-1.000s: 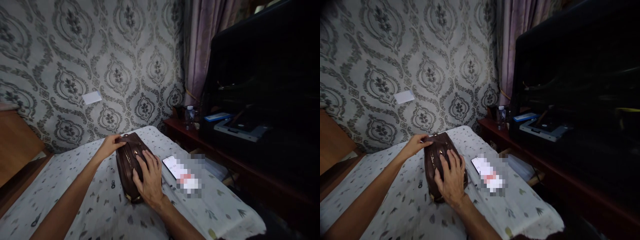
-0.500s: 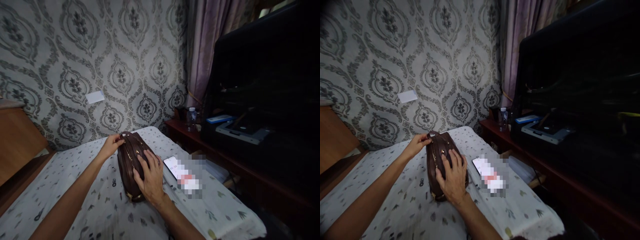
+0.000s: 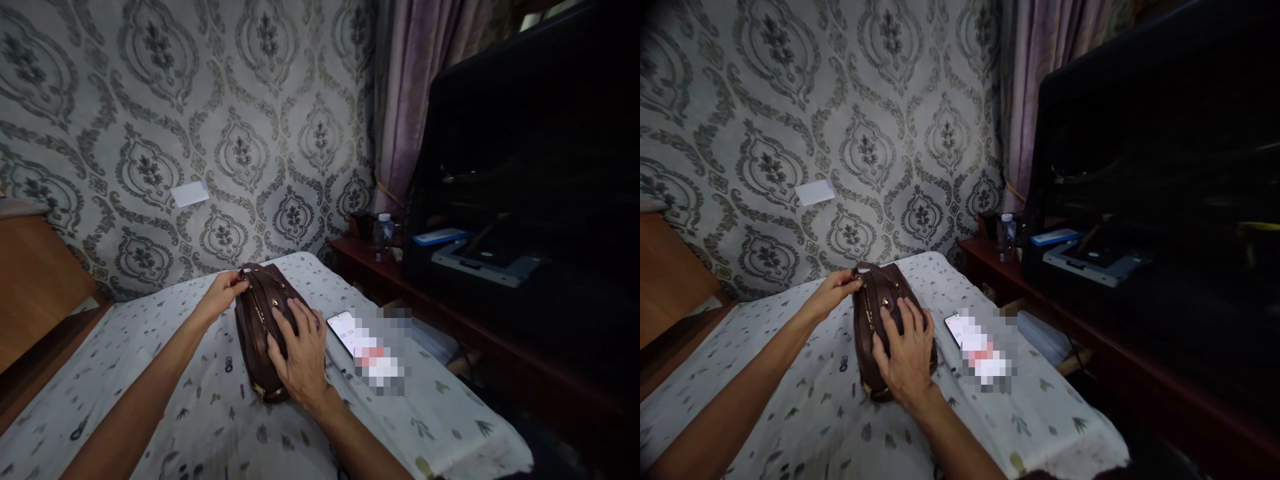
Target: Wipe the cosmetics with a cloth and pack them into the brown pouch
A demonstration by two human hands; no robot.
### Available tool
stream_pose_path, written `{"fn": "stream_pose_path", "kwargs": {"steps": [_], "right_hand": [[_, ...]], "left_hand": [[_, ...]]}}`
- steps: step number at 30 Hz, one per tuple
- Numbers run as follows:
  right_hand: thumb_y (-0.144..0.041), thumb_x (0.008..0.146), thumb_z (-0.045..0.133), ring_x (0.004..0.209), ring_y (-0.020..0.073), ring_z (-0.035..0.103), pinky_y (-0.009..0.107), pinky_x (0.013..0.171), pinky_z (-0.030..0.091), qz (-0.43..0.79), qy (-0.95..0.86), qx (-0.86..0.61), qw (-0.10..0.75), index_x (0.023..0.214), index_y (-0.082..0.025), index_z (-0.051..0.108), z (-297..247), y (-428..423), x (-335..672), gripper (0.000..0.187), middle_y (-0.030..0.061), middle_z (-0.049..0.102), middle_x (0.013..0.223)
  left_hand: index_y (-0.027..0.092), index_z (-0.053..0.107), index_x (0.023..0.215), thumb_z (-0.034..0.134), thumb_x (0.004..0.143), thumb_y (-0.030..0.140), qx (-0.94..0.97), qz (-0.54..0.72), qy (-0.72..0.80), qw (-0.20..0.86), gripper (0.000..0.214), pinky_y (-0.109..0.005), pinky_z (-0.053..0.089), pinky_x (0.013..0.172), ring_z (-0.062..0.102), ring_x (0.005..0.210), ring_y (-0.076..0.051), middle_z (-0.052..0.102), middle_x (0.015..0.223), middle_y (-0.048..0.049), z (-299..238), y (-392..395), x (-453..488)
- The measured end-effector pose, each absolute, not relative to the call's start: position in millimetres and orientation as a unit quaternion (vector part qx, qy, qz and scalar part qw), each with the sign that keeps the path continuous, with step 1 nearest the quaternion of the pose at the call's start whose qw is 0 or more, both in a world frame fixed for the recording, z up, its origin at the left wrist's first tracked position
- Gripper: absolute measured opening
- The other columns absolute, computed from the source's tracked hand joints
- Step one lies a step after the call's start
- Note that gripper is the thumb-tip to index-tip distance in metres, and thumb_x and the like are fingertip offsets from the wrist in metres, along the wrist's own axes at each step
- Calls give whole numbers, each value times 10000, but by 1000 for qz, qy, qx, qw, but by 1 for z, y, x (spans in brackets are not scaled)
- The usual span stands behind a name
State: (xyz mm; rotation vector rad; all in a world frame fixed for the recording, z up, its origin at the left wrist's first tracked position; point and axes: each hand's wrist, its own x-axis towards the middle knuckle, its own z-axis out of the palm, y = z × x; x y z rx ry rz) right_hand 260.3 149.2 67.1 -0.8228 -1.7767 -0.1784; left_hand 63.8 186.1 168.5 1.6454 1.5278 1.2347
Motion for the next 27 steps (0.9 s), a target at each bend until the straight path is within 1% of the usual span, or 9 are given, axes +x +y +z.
{"fn": "stream_pose_path", "kwargs": {"steps": [11,24,27], "right_hand": [[-349,951,537,1293,301,470,544,1081,313,-76,-756,-345,550,1292,-217,560,66,151,261,366,150,556,1358],[-324,954,527,1295,311,466,547,1080,312,-67,-759,-350,545,1285,-216,574,66,149,261,352,152,550,1368],[-322,950,530,1291,306,469,543,1080,316,-68,-757,-352,547,1291,-223,572,66,150,260,357,146,554,1365]], "left_hand": [[149,649,741,700,634,387,610,467,561,307,266,-270,372,668,526,665,-156,636,675,5,167,182,66],[157,655,753,686,652,365,620,455,549,328,233,-278,402,700,557,693,-173,662,697,-11,172,169,76],[167,636,770,654,684,353,637,444,556,296,206,-291,419,699,568,702,-183,646,710,-9,172,169,75]]}}
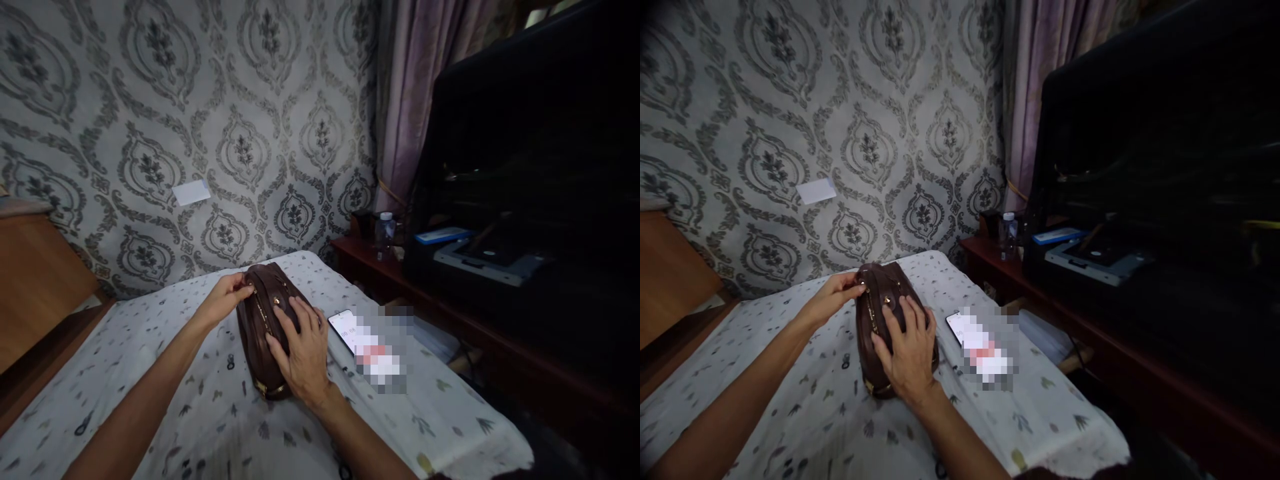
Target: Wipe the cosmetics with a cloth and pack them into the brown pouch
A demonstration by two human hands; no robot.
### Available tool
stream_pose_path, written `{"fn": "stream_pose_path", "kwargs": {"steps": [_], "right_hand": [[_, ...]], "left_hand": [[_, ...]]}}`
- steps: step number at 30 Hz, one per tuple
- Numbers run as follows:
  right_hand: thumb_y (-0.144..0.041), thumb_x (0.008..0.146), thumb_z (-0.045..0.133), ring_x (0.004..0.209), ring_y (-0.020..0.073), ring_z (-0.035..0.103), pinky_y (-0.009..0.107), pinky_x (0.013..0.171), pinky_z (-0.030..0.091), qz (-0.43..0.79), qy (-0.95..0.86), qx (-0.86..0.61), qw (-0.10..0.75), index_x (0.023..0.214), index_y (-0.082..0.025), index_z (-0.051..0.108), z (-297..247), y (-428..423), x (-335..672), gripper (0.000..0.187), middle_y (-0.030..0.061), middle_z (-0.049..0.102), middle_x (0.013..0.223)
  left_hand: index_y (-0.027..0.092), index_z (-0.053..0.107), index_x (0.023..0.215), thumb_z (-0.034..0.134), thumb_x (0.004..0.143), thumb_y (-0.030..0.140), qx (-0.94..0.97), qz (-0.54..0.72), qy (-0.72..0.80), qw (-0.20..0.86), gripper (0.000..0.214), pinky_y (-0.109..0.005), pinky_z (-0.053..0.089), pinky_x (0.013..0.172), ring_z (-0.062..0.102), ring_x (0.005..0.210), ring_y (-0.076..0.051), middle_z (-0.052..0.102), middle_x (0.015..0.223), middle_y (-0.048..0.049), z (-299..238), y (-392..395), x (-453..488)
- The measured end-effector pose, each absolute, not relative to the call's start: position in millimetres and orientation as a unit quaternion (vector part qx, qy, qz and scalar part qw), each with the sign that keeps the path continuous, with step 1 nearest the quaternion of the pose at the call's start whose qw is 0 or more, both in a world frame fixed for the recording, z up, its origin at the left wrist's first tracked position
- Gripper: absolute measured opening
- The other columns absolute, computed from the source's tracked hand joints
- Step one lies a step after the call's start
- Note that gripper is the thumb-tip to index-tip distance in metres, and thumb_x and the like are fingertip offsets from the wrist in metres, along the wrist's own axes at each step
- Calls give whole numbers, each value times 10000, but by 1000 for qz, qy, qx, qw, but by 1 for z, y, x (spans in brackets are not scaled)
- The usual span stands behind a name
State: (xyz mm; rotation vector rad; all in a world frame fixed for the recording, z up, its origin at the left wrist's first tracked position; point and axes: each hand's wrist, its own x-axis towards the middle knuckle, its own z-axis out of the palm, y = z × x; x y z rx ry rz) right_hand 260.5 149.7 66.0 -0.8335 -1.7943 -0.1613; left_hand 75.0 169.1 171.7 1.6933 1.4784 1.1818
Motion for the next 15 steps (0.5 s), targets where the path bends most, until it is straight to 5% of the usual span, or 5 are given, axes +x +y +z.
{"fn": "stream_pose_path", "kwargs": {"steps": [5,10,15], "right_hand": [[-313,958,506,1301,303,463,550,1099,305,-67,-764,-357,533,1316,-206,547,67,148,262,376,147,548,1378],[-309,968,464,1346,319,417,551,1095,343,-80,-758,-364,535,1384,-116,443,57,140,269,460,206,496,1421],[-266,942,481,1333,312,435,553,1077,361,-82,-753,-346,554,1360,-149,454,46,136,274,435,177,533,1394]], "left_hand": [[196,602,817,603,708,238,693,396,589,125,117,-290,426,708,561,737,-179,613,751,12,179,170,83],[215,601,1095,652,695,233,709,407,539,202,404,-259,438,693,576,735,-161,621,791,32,186,181,105],[217,676,722,733,665,293,725,357,581,96,111,-265,324,590,496,602,-164,582,582,30,191,195,126]]}}
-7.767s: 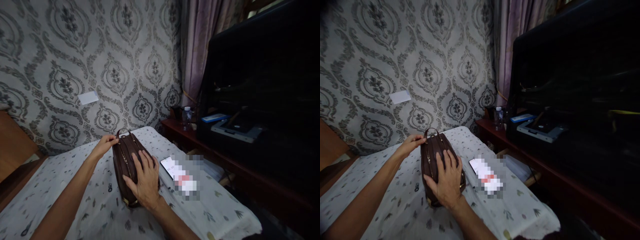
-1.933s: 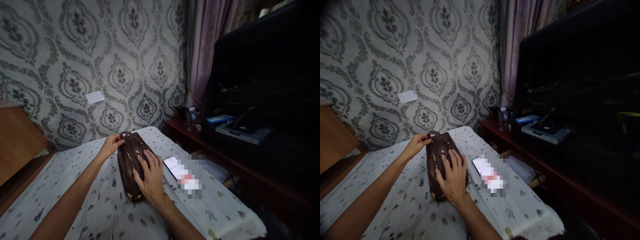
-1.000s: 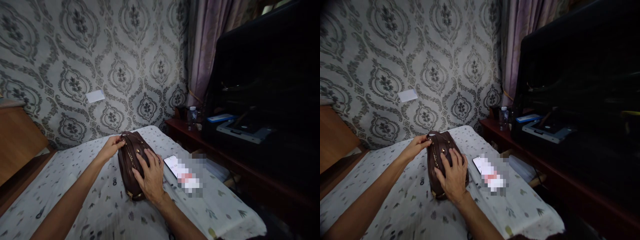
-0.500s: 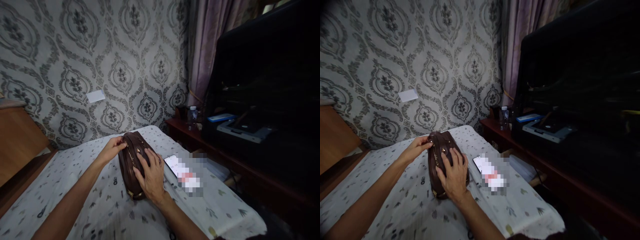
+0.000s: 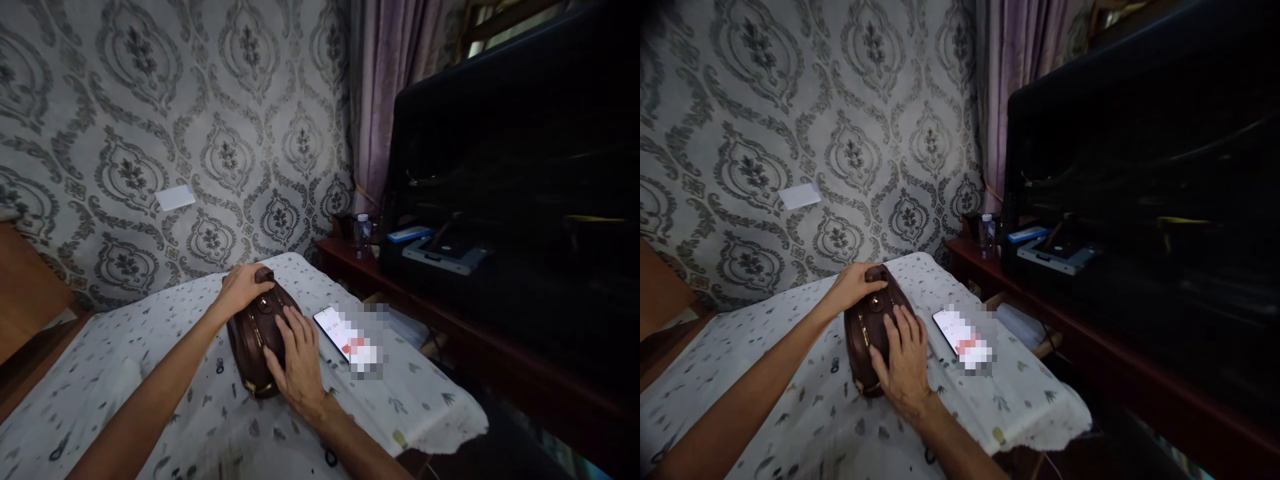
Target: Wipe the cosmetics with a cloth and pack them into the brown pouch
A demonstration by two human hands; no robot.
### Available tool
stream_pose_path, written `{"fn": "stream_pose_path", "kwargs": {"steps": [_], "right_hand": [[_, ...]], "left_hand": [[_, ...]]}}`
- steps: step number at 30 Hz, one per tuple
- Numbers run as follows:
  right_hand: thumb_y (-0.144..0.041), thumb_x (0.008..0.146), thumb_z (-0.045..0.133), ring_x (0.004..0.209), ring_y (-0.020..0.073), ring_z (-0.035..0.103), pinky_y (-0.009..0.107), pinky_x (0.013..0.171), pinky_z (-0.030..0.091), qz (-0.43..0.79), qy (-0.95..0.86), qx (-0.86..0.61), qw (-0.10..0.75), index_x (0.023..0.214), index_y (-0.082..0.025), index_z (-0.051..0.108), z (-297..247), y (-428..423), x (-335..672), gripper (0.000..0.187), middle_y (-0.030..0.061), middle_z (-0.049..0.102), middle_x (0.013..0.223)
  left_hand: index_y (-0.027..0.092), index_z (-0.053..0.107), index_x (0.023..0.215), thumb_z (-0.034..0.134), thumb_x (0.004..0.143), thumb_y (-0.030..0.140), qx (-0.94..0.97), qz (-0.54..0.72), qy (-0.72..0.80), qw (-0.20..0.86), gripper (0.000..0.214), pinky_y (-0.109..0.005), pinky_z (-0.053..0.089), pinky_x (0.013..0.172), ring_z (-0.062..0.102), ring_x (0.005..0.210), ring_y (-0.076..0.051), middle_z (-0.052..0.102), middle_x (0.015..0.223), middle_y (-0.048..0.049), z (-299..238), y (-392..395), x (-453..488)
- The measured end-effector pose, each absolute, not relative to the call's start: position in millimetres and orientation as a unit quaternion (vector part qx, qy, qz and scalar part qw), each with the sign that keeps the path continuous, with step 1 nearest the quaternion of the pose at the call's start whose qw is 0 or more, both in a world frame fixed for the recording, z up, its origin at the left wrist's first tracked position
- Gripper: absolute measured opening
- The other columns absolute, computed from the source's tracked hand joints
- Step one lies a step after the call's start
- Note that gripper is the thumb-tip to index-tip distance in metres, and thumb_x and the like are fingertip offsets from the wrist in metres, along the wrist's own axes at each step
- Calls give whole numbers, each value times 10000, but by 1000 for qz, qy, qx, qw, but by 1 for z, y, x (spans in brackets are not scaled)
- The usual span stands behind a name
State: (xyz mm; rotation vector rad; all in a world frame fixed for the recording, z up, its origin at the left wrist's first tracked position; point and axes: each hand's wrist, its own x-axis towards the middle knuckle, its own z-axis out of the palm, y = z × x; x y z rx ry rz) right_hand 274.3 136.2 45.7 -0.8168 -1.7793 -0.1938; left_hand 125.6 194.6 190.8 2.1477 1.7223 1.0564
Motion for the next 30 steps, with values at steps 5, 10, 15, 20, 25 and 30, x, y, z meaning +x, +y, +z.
{"fn": "stream_pose_path", "kwargs": {"steps": [5,10,15,20,25,30], "right_hand": [[-280,921,526,1323,298,450,543,1097,328,-71,-757,-328,561,1323,-165,490,48,139,278,420,144,580,1362],[-275,909,536,1307,283,471,542,1130,259,-59,-755,-324,567,1304,-179,510,51,138,280,407,118,611,1339],[-261,901,534,1301,271,489,526,1140,242,-39,-752,-323,574,1291,-204,528,53,139,280,395,97,630,1327],[-230,903,522,1312,265,486,532,1163,197,-37,-751,-320,576,1290,-206,537,52,139,280,388,85,641,1318],[-236,885,531,1308,269,489,537,1167,201,-38,-752,-330,569,1298,-220,548,53,140,279,414,78,652,1287],[-250,877,527,1298,272,490,536,1164,196,-31,-748,-328,576,1267,-221,559,54,140,279,392,73,654,1277]], "left_hand": [[217,641,631,682,699,238,727,348,587,69,83,-273,287,601,466,587,-163,559,559,31,190,199,136],[207,633,671,651,729,248,705,380,595,70,74,-278,297,624,478,629,-169,566,607,25,184,199,137],[197,581,634,659,702,302,675,424,592,120,147,-265,309,581,444,579,-144,528,567,46,177,204,132],[189,568,620,662,675,376,642,470,575,189,217,-257,369,586,484,578,-137,560,584,36,170,210,129],[187,573,608,685,651,412,626,491,563,226,255,-256,376,580,484,567,-132,568,582,28,168,210,129],[185,574,621,696,654,376,628,491,560,224,229,-257,372,583,477,567,-130,551,582,41,170,206,130]]}}
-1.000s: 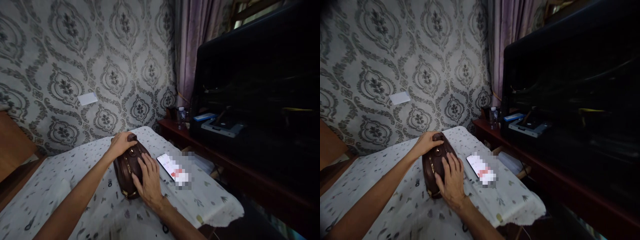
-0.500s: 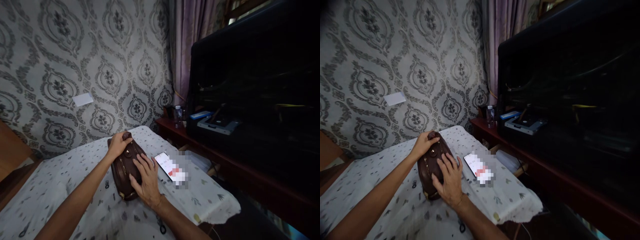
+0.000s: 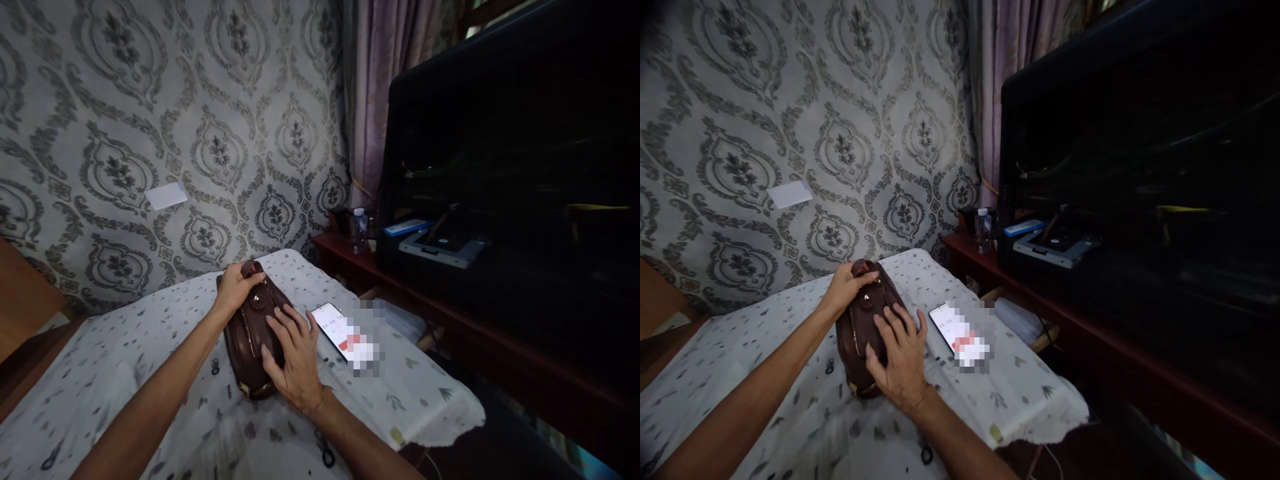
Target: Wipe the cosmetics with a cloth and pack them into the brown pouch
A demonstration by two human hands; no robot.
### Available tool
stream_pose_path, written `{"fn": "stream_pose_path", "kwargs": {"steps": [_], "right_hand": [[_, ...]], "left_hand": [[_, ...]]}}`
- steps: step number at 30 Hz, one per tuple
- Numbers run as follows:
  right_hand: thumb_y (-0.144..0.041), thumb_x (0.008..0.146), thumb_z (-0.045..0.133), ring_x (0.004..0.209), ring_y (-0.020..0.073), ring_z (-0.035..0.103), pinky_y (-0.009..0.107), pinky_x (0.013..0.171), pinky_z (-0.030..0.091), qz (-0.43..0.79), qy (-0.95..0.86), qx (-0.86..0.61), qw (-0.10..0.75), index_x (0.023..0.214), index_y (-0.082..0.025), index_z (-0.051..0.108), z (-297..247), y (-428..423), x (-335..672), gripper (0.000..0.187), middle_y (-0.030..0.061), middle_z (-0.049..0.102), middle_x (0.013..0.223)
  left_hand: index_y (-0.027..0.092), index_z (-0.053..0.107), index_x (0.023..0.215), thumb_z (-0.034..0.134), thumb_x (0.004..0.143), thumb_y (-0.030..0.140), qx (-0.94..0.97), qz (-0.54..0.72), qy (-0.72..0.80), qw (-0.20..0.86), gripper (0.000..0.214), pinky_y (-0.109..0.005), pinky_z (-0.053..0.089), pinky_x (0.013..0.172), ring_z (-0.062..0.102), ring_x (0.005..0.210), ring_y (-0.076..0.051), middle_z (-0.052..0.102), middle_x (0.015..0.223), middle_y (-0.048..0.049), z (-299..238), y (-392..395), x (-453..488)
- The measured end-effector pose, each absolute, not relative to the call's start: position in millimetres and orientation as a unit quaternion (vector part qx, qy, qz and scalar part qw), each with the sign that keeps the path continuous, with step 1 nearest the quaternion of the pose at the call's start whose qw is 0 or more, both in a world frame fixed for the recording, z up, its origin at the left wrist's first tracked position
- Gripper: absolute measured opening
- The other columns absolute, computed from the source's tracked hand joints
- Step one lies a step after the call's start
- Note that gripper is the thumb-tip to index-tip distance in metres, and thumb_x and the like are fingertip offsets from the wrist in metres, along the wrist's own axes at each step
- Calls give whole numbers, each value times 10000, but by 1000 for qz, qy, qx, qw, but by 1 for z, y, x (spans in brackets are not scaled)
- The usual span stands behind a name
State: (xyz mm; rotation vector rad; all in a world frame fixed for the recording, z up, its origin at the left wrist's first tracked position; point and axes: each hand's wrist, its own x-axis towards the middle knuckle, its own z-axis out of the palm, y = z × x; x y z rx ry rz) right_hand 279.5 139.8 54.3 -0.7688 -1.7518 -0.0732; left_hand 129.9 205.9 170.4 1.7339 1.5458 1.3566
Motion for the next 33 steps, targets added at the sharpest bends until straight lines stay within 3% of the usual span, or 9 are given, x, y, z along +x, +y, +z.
{"fn": "stream_pose_path", "kwargs": {"steps": [11,33], "right_hand": [[-234,869,536,1315,284,459,551,1151,234,-57,-761,-336,553,1292,-218,555,51,140,281,424,79,611,1343],[-235,877,516,1317,292,434,551,1135,232,-52,-759,-331,559,1271,-198,548,52,140,279,397,100,578,1383]], "left_hand": [[203,555,627,660,698,377,675,443,571,148,215,-257,338,590,452,617,-152,541,597,33,175,198,132],[177,595,643,695,722,410,707,437,523,191,265,-245,365,594,465,616,-135,540,612,34,173,191,129]]}}
